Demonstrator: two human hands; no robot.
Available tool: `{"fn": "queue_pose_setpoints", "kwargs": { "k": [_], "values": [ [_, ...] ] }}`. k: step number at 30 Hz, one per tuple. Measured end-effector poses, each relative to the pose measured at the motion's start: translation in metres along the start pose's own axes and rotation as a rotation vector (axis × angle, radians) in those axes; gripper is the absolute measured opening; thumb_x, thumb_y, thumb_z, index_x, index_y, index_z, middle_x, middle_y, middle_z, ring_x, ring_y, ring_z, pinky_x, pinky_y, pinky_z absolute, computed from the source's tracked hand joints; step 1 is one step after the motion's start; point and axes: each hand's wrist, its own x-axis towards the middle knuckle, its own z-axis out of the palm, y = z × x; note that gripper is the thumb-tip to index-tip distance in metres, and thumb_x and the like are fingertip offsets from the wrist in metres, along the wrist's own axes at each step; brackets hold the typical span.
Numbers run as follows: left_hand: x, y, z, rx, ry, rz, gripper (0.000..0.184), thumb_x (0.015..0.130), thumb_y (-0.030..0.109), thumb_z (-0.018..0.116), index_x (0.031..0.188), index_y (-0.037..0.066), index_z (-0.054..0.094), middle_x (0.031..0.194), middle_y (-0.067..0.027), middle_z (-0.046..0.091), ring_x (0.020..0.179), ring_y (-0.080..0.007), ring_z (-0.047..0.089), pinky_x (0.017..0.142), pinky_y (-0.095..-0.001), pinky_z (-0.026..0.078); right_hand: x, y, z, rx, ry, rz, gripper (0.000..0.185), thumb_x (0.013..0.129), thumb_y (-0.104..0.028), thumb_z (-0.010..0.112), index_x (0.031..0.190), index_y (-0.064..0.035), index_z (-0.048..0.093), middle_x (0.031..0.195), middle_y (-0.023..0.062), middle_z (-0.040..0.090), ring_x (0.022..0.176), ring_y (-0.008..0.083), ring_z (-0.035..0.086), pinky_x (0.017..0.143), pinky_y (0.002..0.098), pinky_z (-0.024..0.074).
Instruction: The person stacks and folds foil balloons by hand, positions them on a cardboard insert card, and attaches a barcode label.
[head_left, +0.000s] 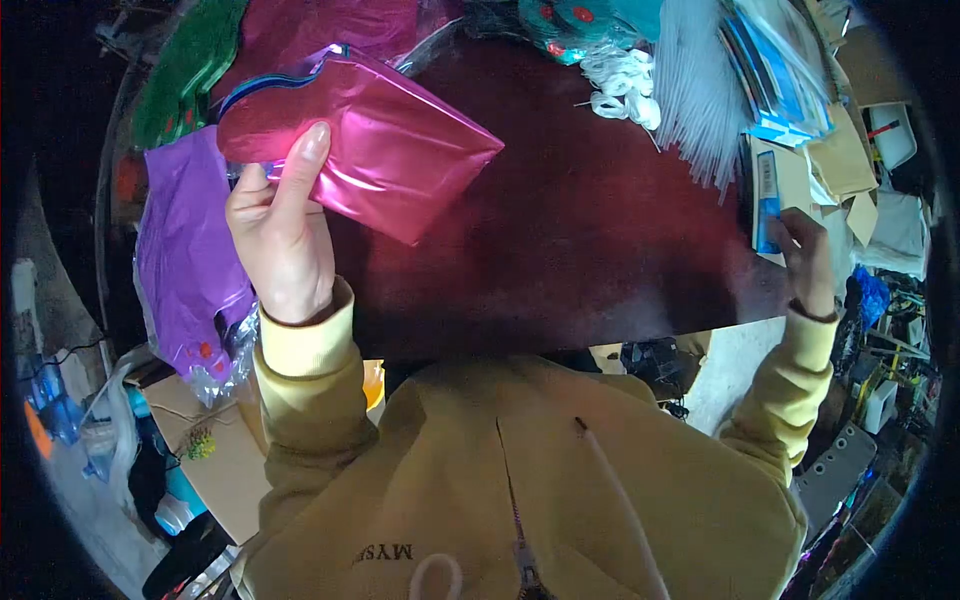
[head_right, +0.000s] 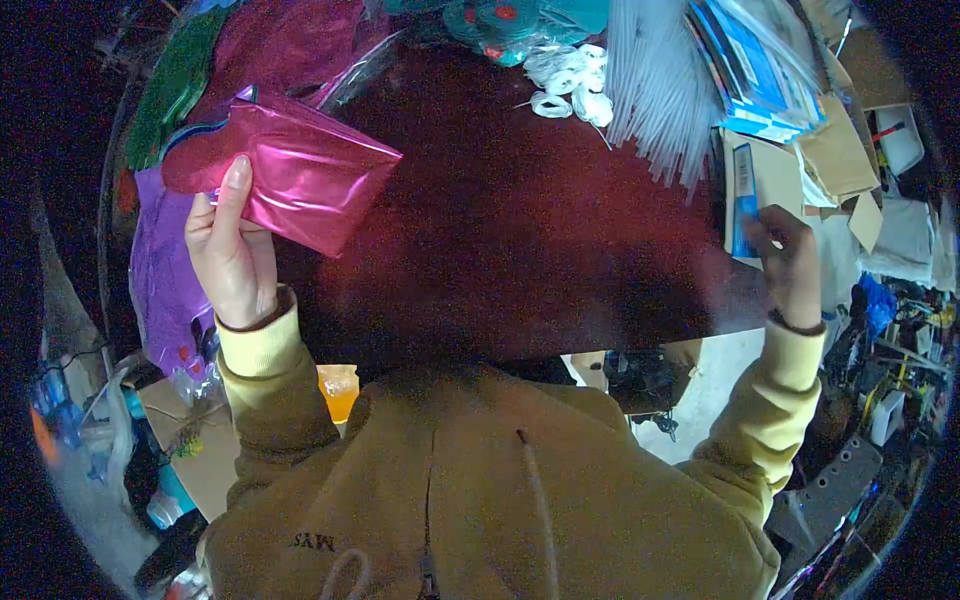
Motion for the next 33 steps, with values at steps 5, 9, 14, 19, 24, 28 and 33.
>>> {"fn": "queue_pose_setpoints", "kwargs": {
  "k": [5, 9, 14, 19, 24, 28, 33],
  "values": [
    [-0.001, 0.005, -0.008, -0.008, -0.022, 0.029, 0.012, 0.084, -0.006, 0.062, 0.096, -0.001, 0.065, 0.094, -0.0102, 0.068, 0.087, -0.0139, 0.064, 0.083, -0.0263, 0.049, -0.006, 0.001, -0.013, 0.111, 0.083, 0.172, 0.012, 0.088, -0.012, 0.063, 0.093, -0.0012, 0.061, 0.083, 0.0, 0.061, 0.076, 0.0068, 0.052, 0.069, 0.0216, 0.0421],
    [0.003, 0.034, -0.025, 0.039, 0.079, 0.009, 0.013, 0.086, -0.001, 0.061, 0.099, -0.001, 0.065, 0.096, -0.0116, 0.068, 0.085, -0.0147, 0.065, 0.081, -0.0269, 0.05, -0.052, -0.107, -0.017, 0.149, 0.212, -0.02, 0.018, 0.091, -0.011, 0.056, 0.105, 0.0005, 0.056, 0.093, 0.0012, 0.057, 0.082, 0.0101, 0.05, 0.07, 0.0238, 0.0423],
    [0.018, 0.056, -0.015, 0.014, 0.072, 0.024, 0.014, 0.087, 0.002, 0.062, 0.1, -0.001, 0.065, 0.097, -0.0117, 0.069, 0.088, -0.0151, 0.065, 0.081, -0.0274, 0.049, -0.042, -0.214, 0.12, 0.026, -0.456, -0.51, 0.035, 0.075, -0.003, 0.06, 0.109, -0.0007, 0.049, 0.107, 0.0181, 0.057, 0.09, 0.0277, 0.061, 0.072, 0.0396, 0.0474],
    [0.016, 0.061, -0.01, 0.033, -0.109, 0.019, 0.016, 0.084, 0.0, 0.065, 0.1, -0.001, 0.066, 0.096, -0.011, 0.069, 0.086, -0.015, 0.065, 0.082, -0.0271, 0.049, -0.028, -0.252, 0.244, 0.097, -0.592, -0.534, 0.038, 0.079, -0.016, 0.066, 0.108, -0.0022, 0.047, 0.074, 0.0169, 0.058, 0.069, 0.0386, 0.058, 0.066, 0.0444, 0.0465],
    [0.009, 0.055, -0.017, 0.176, -0.137, -0.1, 0.014, 0.082, 0.0, 0.067, 0.096, -0.001, 0.068, 0.093, -0.0109, 0.07, 0.084, -0.0138, 0.066, 0.08, -0.0252, 0.049, 0.02, -0.208, 0.214, 0.713, -1.126, -0.349, 0.051, 0.082, -0.021, 0.066, 0.125, -0.0019, 0.047, 0.088, 0.0161, 0.065, 0.066, 0.0295, 0.062, 0.058, 0.0323, 0.0486],
    [0.001, 0.039, -0.015, 0.247, -0.123, -0.233, 0.015, 0.081, 0.001, 0.068, 0.097, 0.0, 0.069, 0.091, -0.0091, 0.071, 0.081, -0.0103, 0.065, 0.076, -0.0223, 0.049, 0.043, -0.207, 0.191, -0.215, -0.299, -0.952, 0.043, 0.08, -0.017, 0.064, 0.121, -0.0061, 0.055, 0.115, 0.0135, 0.06, 0.095, 0.029, 0.061, 0.077, 0.0348, 0.0493],
    [-0.01, 0.026, -0.01, 0.337, -0.214, -0.244, 0.015, 0.083, 0.001, 0.066, 0.097, -0.001, 0.069, 0.091, -0.0074, 0.071, 0.08, -0.009, 0.064, 0.075, -0.0226, 0.049, -0.004, -0.203, 0.176, -0.623, -0.118, -0.936, 0.039, 0.079, -0.013, 0.06, 0.117, -0.0037, 0.057, 0.116, 0.0153, 0.058, 0.107, 0.0304, 0.055, 0.091, 0.0406, 0.0444]
  ]
}}
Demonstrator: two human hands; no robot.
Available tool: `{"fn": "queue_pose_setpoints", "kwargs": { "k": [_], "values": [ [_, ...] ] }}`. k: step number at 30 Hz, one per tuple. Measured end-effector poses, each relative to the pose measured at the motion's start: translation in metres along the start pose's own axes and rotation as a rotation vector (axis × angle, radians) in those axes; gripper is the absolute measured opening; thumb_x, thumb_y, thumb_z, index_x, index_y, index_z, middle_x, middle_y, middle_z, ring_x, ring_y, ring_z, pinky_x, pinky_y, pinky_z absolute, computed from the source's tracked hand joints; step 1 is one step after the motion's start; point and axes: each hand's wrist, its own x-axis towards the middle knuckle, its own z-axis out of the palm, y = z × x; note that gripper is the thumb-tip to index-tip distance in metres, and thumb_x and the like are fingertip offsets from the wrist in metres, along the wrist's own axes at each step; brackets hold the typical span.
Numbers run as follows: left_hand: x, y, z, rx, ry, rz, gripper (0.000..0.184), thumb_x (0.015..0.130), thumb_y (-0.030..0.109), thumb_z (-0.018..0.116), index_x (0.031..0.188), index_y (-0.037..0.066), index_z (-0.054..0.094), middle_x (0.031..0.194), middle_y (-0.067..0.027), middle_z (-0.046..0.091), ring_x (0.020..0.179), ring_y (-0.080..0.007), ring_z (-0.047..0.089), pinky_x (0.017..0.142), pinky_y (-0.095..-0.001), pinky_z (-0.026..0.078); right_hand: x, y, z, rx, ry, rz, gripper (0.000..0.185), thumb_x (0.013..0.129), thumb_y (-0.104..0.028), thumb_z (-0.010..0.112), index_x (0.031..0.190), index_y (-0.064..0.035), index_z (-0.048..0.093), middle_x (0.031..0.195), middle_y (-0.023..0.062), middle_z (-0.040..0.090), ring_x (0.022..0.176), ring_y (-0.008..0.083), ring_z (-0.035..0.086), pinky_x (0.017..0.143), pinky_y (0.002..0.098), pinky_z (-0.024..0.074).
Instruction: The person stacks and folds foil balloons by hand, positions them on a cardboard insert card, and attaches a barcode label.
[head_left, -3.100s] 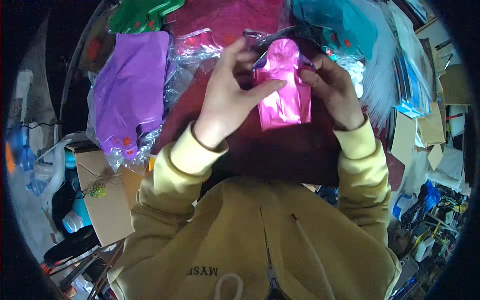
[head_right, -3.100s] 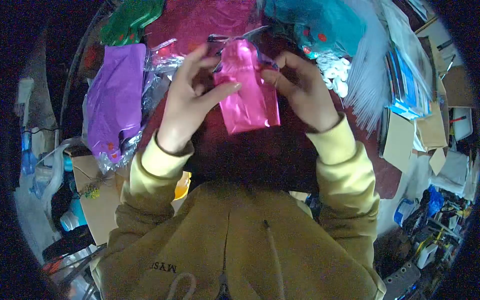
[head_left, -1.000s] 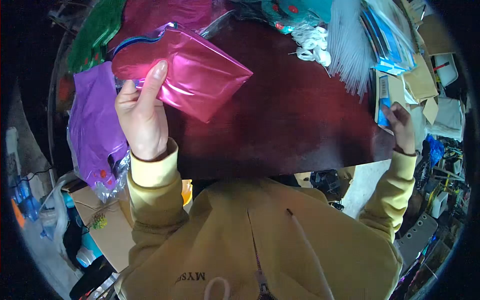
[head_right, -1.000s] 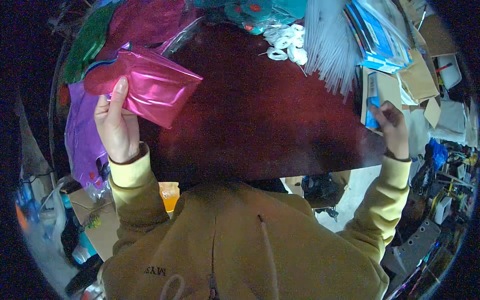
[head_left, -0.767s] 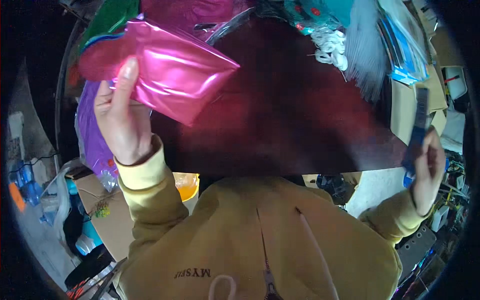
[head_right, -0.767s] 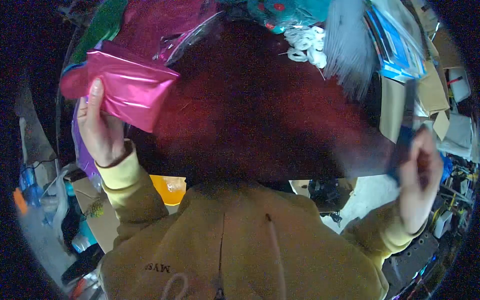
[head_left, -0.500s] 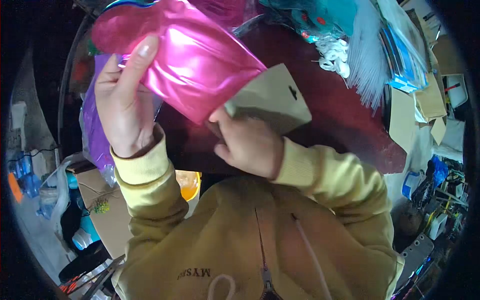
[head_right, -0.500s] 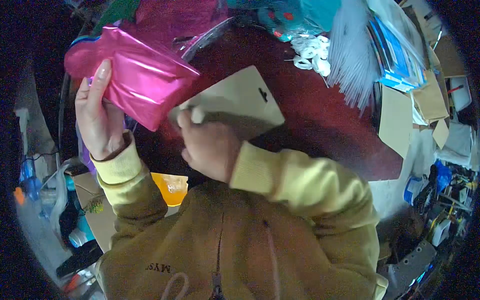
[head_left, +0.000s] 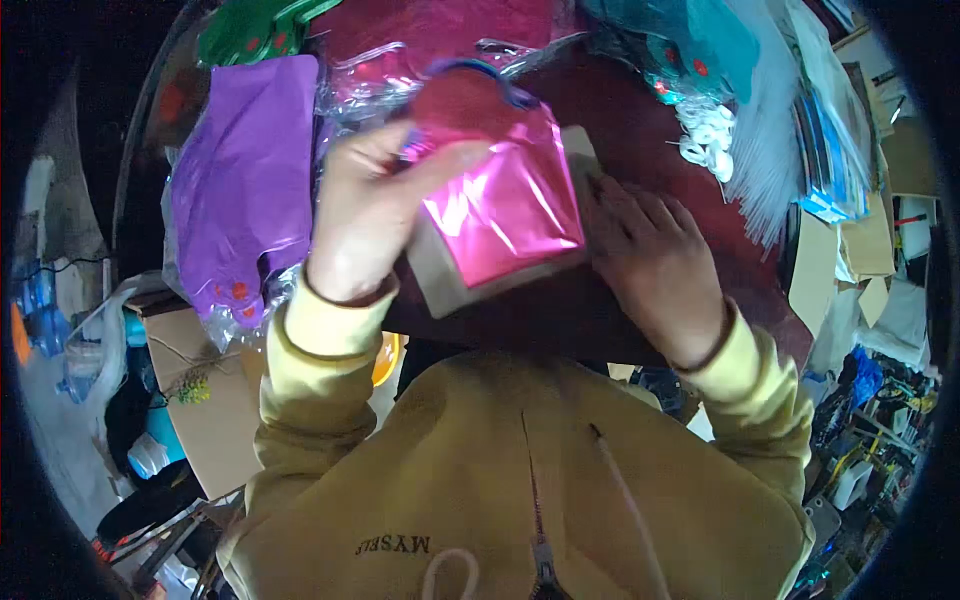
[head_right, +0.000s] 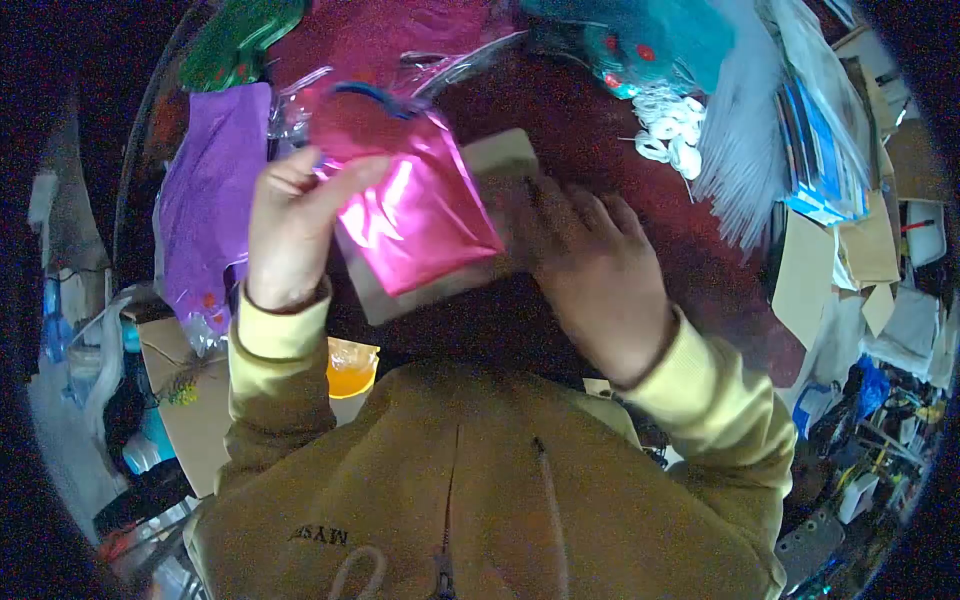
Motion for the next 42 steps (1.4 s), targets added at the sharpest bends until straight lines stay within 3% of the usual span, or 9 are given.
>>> {"fn": "queue_pose_setpoints", "kwargs": {
  "k": [3, 7, 9, 15, 26, 29, 31, 37, 42],
  "values": [
    [0.002, -0.013, 0.011, 0.052, -0.09, -0.044, 0.015, 0.083, 0.003, 0.067, 0.097, -0.003, 0.069, 0.089, -0.0067, 0.071, 0.079, -0.0076, 0.063, 0.074, -0.0213, 0.049, -0.009, 0.029, -0.012, 0.236, -0.058, -0.01, 0.031, 0.086, -0.008, 0.052, 0.116, -0.0017, 0.057, 0.107, 0.0157, 0.062, 0.093, 0.0259, 0.06, 0.084, 0.0351, 0.0473],
    [0.004, -0.033, 0.018, 0.038, -0.195, -0.054, 0.016, 0.082, 0.003, 0.068, 0.097, -0.004, 0.069, 0.087, -0.0065, 0.071, 0.078, -0.0072, 0.062, 0.072, -0.0211, 0.05, 0.028, 0.039, -0.008, 1.316, 0.029, 0.448, 0.026, 0.092, -0.011, 0.056, 0.115, 0.0016, 0.059, 0.101, 0.008, 0.065, 0.092, 0.0124, 0.057, 0.079, 0.0256, 0.0458],
    [0.003, -0.032, 0.02, 0.046, -0.237, -0.103, 0.016, 0.081, 0.006, 0.069, 0.095, -0.002, 0.07, 0.085, -0.007, 0.071, 0.076, -0.0065, 0.061, 0.071, -0.0217, 0.049, 0.04, 0.036, 0.013, 1.671, -0.304, 0.309, 0.027, 0.087, -0.008, 0.062, 0.111, 0.0037, 0.06, 0.099, 0.0047, 0.064, 0.091, 0.0087, 0.055, 0.078, 0.0247, 0.0457],
    [0.006, -0.022, -0.001, 0.564, -0.23, -0.248, 0.013, 0.081, 0.013, 0.071, 0.085, 0.0, 0.069, 0.065, -0.0028, 0.063, 0.059, -0.0044, 0.055, 0.053, -0.0218, 0.044, 0.048, 0.029, 0.02, 1.299, -0.287, 0.189, 0.025, 0.083, -0.007, 0.067, 0.104, 0.005, 0.062, 0.085, 0.0038, 0.062, 0.075, 0.0082, 0.053, 0.068, 0.0246, 0.0445],
    [0.002, -0.027, -0.005, 0.324, -0.282, -0.34, 0.011, 0.083, 0.009, 0.069, 0.078, 0.001, 0.065, 0.064, 0.0005, 0.058, 0.053, -0.0042, 0.053, 0.049, -0.0203, 0.042, 0.048, 0.025, 0.029, 0.987, -0.131, 0.196, 0.016, 0.08, -0.012, 0.071, 0.087, 0.0019, 0.065, 0.072, 0.0052, 0.059, 0.067, 0.0067, 0.052, 0.063, 0.0254, 0.0439],
    [-0.004, -0.035, -0.007, 0.454, -0.28, -0.165, 0.009, 0.08, 0.007, 0.071, 0.078, 0.0, 0.065, 0.067, -0.0008, 0.059, 0.057, -0.0063, 0.055, 0.05, -0.0214, 0.042, 0.046, 0.023, 0.028, 0.936, -0.074, 0.151, 0.018, 0.079, -0.011, 0.072, 0.087, 0.0026, 0.064, 0.074, 0.0064, 0.061, 0.071, 0.0076, 0.054, 0.066, 0.0261, 0.0455],
    [-0.008, -0.036, -0.007, 0.74, -0.261, 0.276, 0.009, 0.077, 0.005, 0.072, 0.079, 0.0, 0.065, 0.07, -0.0044, 0.058, 0.062, -0.0138, 0.06, 0.053, -0.0255, 0.044, 0.043, 0.021, 0.028, 0.885, -0.047, 0.169, 0.017, 0.076, -0.009, 0.072, 0.087, 0.002, 0.064, 0.078, 0.0087, 0.061, 0.072, 0.0142, 0.058, 0.068, 0.0285, 0.047],
    [-0.022, -0.039, -0.004, 0.878, -0.253, 0.548, 0.015, 0.069, -0.003, 0.068, 0.084, 0.0, 0.063, 0.079, -0.0098, 0.055, 0.07, -0.0287, 0.059, 0.062, -0.0353, 0.05, 0.033, 0.02, 0.037, 0.625, 0.209, -0.051, 0.023, 0.068, 0.001, 0.069, 0.09, -0.0031, 0.067, 0.086, 0.0111, 0.061, 0.083, 0.0306, 0.059, 0.072, 0.0363, 0.0493],
    [-0.03, -0.04, -0.003, 1.027, -0.334, 0.712, 0.024, 0.06, 0.001, 0.062, 0.084, 0.0, 0.063, 0.089, -0.0126, 0.055, 0.08, -0.0298, 0.059, 0.06, -0.0366, 0.051, 0.026, 0.026, 0.034, 0.519, 0.179, -0.189, 0.033, 0.061, 0.002, 0.067, 0.094, -0.005, 0.067, 0.085, 0.0102, 0.06, 0.082, 0.0282, 0.059, 0.072, 0.0364, 0.0497]
  ]
}}
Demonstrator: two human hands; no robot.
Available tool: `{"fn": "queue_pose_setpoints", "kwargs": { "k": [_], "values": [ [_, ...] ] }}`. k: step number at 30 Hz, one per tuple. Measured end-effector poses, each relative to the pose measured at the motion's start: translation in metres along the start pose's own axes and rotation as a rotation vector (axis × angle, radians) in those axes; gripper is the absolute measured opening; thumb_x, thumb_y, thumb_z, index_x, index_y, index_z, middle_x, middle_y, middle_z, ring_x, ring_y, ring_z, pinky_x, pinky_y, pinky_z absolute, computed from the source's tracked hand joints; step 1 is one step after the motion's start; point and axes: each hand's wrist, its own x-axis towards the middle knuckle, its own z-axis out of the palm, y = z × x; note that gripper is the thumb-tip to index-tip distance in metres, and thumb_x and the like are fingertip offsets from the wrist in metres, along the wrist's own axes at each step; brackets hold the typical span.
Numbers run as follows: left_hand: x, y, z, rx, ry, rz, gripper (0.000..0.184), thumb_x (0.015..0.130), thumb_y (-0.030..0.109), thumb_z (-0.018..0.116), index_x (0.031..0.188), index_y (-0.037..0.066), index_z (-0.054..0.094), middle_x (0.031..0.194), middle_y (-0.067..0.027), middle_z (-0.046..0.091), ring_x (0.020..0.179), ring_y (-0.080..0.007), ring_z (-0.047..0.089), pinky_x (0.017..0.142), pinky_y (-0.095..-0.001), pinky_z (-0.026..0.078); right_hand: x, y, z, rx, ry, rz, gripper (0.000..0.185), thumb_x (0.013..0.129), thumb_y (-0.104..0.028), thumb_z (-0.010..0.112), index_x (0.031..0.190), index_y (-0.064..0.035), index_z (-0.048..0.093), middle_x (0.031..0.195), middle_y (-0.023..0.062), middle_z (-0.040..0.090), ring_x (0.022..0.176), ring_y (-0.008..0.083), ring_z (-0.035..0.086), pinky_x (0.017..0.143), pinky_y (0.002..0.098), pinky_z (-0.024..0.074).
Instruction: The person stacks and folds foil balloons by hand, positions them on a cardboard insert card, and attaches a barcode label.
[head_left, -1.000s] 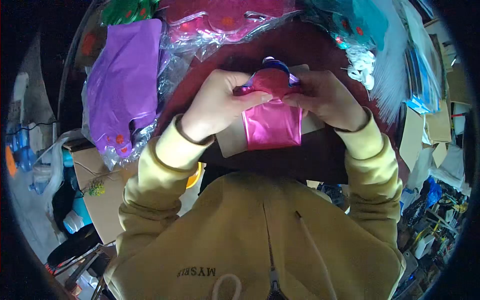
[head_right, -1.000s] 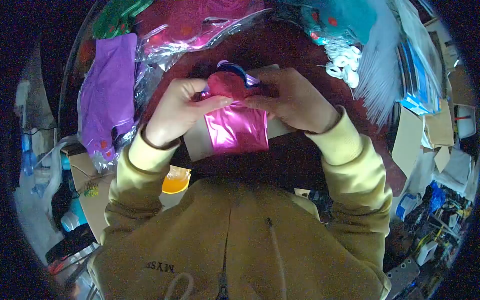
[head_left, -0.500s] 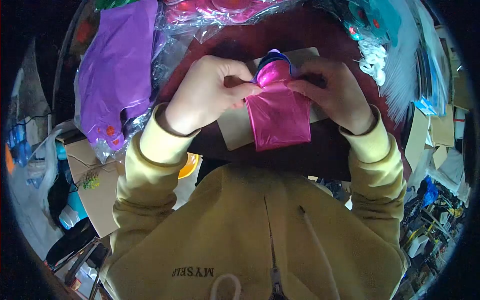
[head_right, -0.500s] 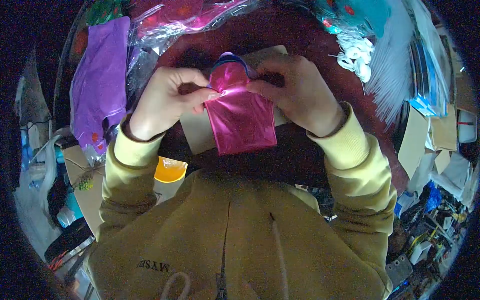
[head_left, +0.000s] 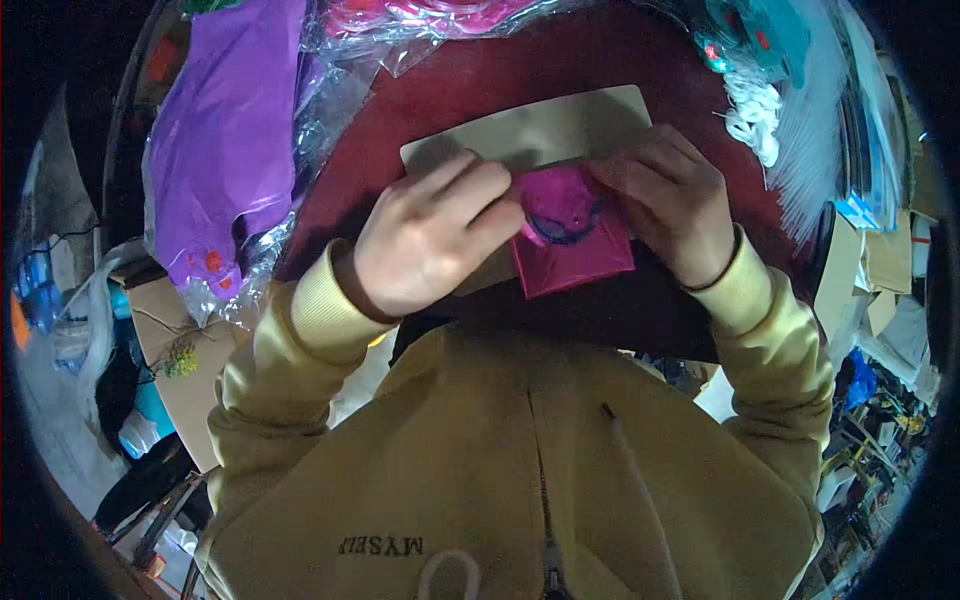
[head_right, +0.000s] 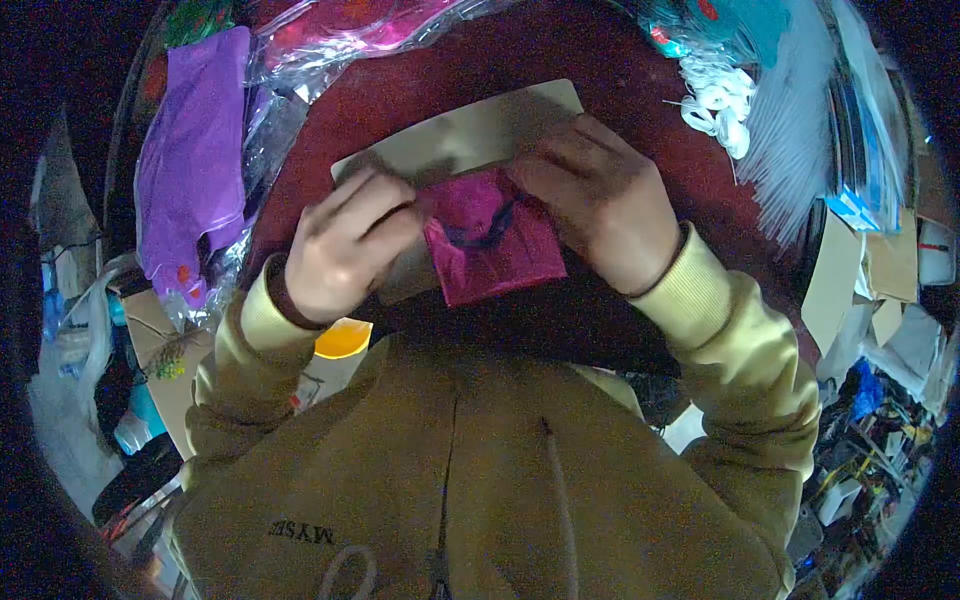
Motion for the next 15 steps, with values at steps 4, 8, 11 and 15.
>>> {"fn": "queue_pose_setpoints", "kwargs": {
  "k": [4, 8, 11, 15],
  "values": [
    [-0.001, 0.003, -0.001, 0.105, -0.054, 0.076, 0.017, 0.061, 0.008, 0.06, 0.077, 0.003, 0.061, 0.087, -0.0078, 0.053, 0.081, -0.0234, 0.057, 0.059, -0.0325, 0.053, -0.006, -0.001, -0.002, -0.116, -0.041, -0.075, 0.036, 0.064, -0.002, 0.063, 0.1, -0.0055, 0.067, 0.095, 0.0097, 0.061, 0.088, 0.0279, 0.059, 0.076, 0.0373, 0.0497],
    [0.004, 0.003, -0.001, 0.12, -0.026, 0.117, 0.015, 0.061, 0.011, 0.06, 0.074, 0.004, 0.061, 0.088, -0.0048, 0.053, 0.088, -0.0191, 0.055, 0.066, -0.0304, 0.055, -0.012, -0.012, -0.008, -0.253, -0.079, -0.09, 0.039, 0.069, -0.007, 0.058, 0.107, -0.0029, 0.065, 0.107, 0.0101, 0.06, 0.098, 0.0278, 0.059, 0.084, 0.0396, 0.0479],
    [0.009, 0.004, -0.002, 0.088, -0.053, 0.169, 0.016, 0.061, 0.011, 0.06, 0.073, 0.002, 0.061, 0.091, -0.0072, 0.056, 0.095, -0.0213, 0.055, 0.076, -0.0322, 0.053, -0.013, -0.019, -0.009, -0.336, -0.127, -0.097, 0.041, 0.073, -0.011, 0.054, 0.112, 0.0, 0.063, 0.117, 0.0106, 0.057, 0.107, 0.0276, 0.056, 0.093, 0.0417, 0.0443],
    [0.006, 0.009, 0.001, 0.123, -0.07, 0.174, 0.015, 0.061, 0.011, 0.059, 0.072, 0.001, 0.061, 0.096, -0.0102, 0.059, 0.1, -0.0233, 0.055, 0.083, -0.0338, 0.052, -0.007, -0.035, -0.015, -0.337, -0.186, -0.083, 0.045, 0.074, -0.014, 0.057, 0.116, 0.0008, 0.06, 0.124, 0.0128, 0.055, 0.12, 0.0282, 0.05, 0.102, 0.0441, 0.0393]
  ]
}}
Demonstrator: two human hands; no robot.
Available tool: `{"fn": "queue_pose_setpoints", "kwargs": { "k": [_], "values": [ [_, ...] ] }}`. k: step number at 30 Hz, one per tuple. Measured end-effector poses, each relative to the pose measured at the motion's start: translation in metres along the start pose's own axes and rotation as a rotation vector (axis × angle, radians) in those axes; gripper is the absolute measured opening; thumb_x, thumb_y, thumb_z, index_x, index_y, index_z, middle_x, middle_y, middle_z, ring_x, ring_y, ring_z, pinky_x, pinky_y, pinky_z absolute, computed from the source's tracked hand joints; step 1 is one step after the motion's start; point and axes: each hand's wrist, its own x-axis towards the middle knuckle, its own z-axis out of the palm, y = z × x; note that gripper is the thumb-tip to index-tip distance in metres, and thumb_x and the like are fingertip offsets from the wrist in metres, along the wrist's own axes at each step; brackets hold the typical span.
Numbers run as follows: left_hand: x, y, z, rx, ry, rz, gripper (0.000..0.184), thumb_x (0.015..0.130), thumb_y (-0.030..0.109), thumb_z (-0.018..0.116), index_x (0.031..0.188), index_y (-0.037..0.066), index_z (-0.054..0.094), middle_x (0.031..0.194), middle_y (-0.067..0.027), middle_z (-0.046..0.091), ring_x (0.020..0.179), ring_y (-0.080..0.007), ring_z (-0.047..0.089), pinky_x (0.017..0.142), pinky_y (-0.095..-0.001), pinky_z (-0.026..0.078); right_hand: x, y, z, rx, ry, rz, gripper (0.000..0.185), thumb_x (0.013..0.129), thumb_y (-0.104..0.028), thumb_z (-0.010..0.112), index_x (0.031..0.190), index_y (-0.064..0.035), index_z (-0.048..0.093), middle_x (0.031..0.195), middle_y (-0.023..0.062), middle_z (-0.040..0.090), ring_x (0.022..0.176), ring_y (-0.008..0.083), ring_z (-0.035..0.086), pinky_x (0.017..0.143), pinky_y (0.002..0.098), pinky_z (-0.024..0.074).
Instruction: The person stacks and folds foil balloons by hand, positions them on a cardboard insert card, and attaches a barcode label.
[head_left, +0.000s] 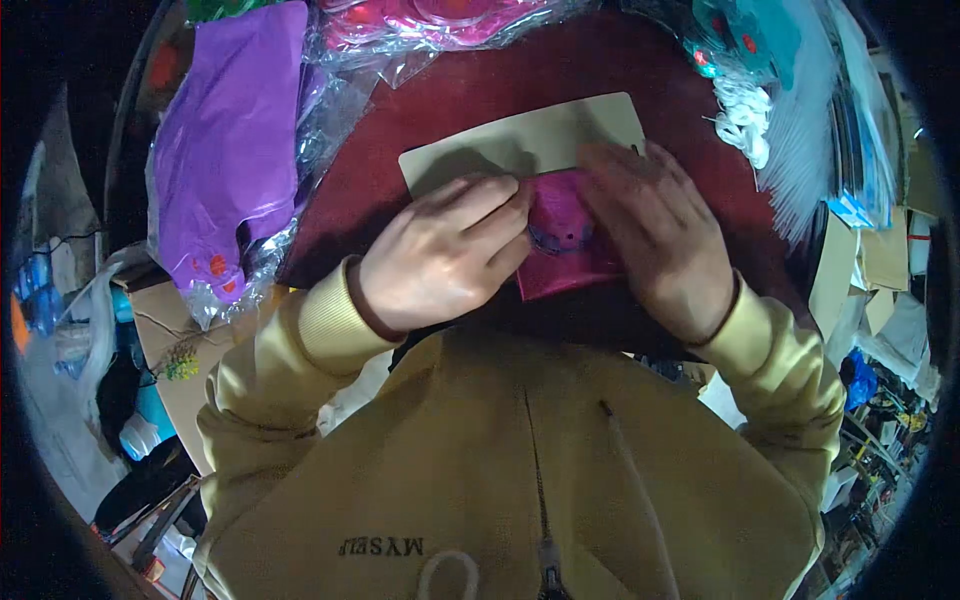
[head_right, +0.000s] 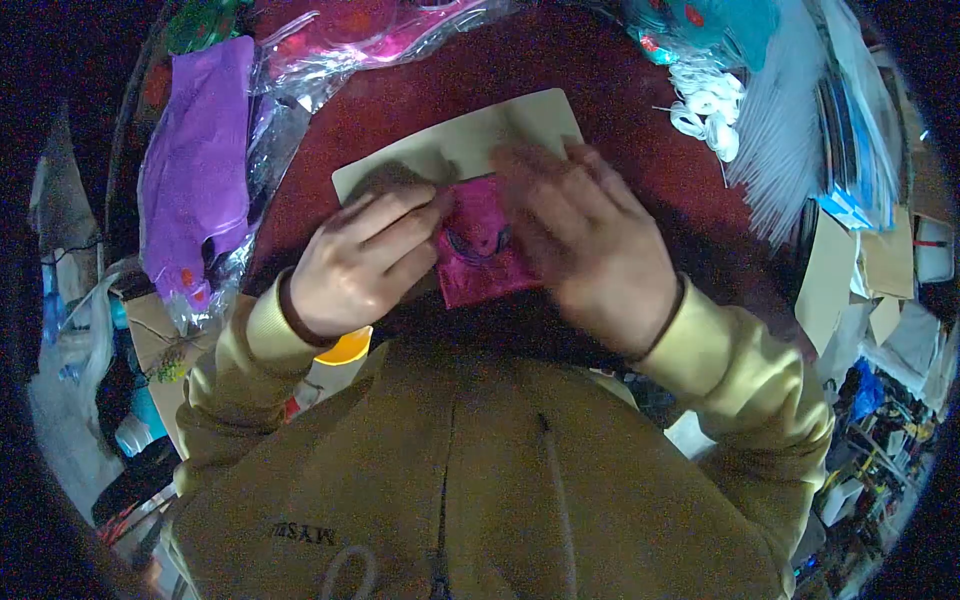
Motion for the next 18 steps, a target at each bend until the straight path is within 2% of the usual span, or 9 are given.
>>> {"fn": "queue_pose_setpoints", "kwargs": {
  "k": [2, 6, 8, 10, 12, 14, 15, 16, 18],
  "values": [
    [0.0, 0.0, 0.001, 0.0, -0.016, 0.005, 0.017, 0.061, 0.011, 0.059, 0.074, 0.001, 0.062, 0.101, -0.0111, 0.06, 0.104, -0.0236, 0.055, 0.083, -0.0336, 0.052, 0.0, -0.008, 0.001, 0.066, -0.004, -0.034, 0.047, 0.074, -0.017, 0.059, 0.117, 0.001, 0.059, 0.126, 0.0137, 0.054, 0.124, 0.0284, 0.047, 0.104, 0.0444, 0.0378],
    [0.0, -0.001, -0.001, 0.0, -0.019, -0.021, 0.015, 0.064, 0.01, 0.06, 0.076, 0.001, 0.063, 0.103, -0.0114, 0.061, 0.102, -0.0243, 0.057, 0.084, -0.0342, 0.051, -0.007, -0.022, 0.009, 0.214, -0.102, 0.052, 0.069, 0.07, -0.037, 0.067, 0.124, 0.0021, 0.052, 0.132, 0.0178, 0.049, 0.127, 0.0306, 0.044, 0.105, 0.0445, 0.0354],
    [-0.006, -0.008, -0.004, -0.111, -0.001, -0.099, 0.026, 0.063, 0.008, 0.065, 0.087, -0.002, 0.065, 0.108, -0.0142, 0.061, 0.098, -0.0276, 0.059, 0.084, -0.0386, 0.05, -0.01, -0.026, 0.004, 0.221, -0.137, 0.071, 0.076, 0.068, -0.043, 0.069, 0.126, 0.0022, 0.051, 0.133, 0.0185, 0.047, 0.127, 0.0315, 0.044, 0.106, 0.0442, 0.0351],
    [-0.013, -0.004, -0.012, -0.103, 0.126, -0.338, 0.025, 0.072, 0.003, 0.066, 0.097, 0.0, 0.065, 0.106, -0.0138, 0.062, 0.092, -0.0284, 0.061, 0.079, -0.0376, 0.049, -0.015, -0.031, -0.001, 0.238, -0.182, 0.086, 0.081, 0.066, -0.046, 0.068, 0.128, 0.0017, 0.048, 0.135, 0.0192, 0.045, 0.127, 0.0325, 0.043, 0.106, 0.0454, 0.0346],
    [-0.027, -0.003, -0.019, 0.012, 0.268, -0.609, 0.029, 0.079, 0.006, 0.069, 0.107, 0.001, 0.063, 0.094, -0.014, 0.063, 0.084, -0.0259, 0.061, 0.074, -0.0337, 0.048, -0.021, -0.041, -0.003, 0.236, -0.184, 0.095, 0.078, 0.066, -0.044, 0.069, 0.126, 0.0019, 0.05, 0.135, 0.0188, 0.046, 0.127, 0.0322, 0.043, 0.105, 0.0449, 0.0365],
    [-0.027, 0.004, -0.024, -0.058, 0.264, -0.901, 0.035, 0.079, 0.01, 0.071, 0.11, 0.001, 0.057, 0.074, -0.0117, 0.062, 0.064, -0.0236, 0.063, 0.058, -0.0321, 0.048, -0.03, -0.049, -0.003, 0.231, -0.196, 0.105, 0.076, 0.066, -0.042, 0.069, 0.125, 0.0021, 0.051, 0.134, 0.0184, 0.046, 0.127, 0.0318, 0.044, 0.104, 0.0444, 0.0384],
    [-0.031, 0.005, -0.021, -0.1, 0.218, -0.936, 0.046, 0.078, 0.009, 0.072, 0.119, 0.003, 0.051, 0.063, -0.0081, 0.059, 0.053, -0.0188, 0.059, 0.052, -0.0291, 0.047, -0.037, -0.053, 0.003, 0.13, -0.162, 0.064, 0.068, 0.067, -0.037, 0.069, 0.12, 0.0023, 0.054, 0.13, 0.0182, 0.05, 0.122, 0.0317, 0.048, 0.099, 0.0429, 0.0426],
    [-0.029, 0.008, -0.02, -0.1, 0.222, -0.934, 0.046, 0.078, 0.009, 0.072, 0.119, 0.003, 0.051, 0.063, -0.0081, 0.059, 0.053, -0.0188, 0.059, 0.052, -0.0291, 0.047, -0.042, -0.055, 0.006, 0.026, -0.125, 0.02, 0.06, 0.069, -0.032, 0.07, 0.116, 0.0026, 0.057, 0.127, 0.0181, 0.054, 0.118, 0.0317, 0.052, 0.095, 0.0414, 0.0469],
    [-0.023, 0.013, -0.018, -0.405, 0.229, -1.022, 0.053, 0.077, 0.001, 0.071, 0.125, 0.002, 0.049, 0.072, -0.003, 0.058, 0.068, -0.0092, 0.055, 0.065, -0.0216, 0.043, -0.049, -0.059, 0.006, 0.086, -0.055, -0.001, 0.048, 0.071, -0.023, 0.068, 0.111, 0.0021, 0.06, 0.119, 0.0177, 0.058, 0.11, 0.0317, 0.057, 0.09, 0.0397, 0.05]
  ]
}}
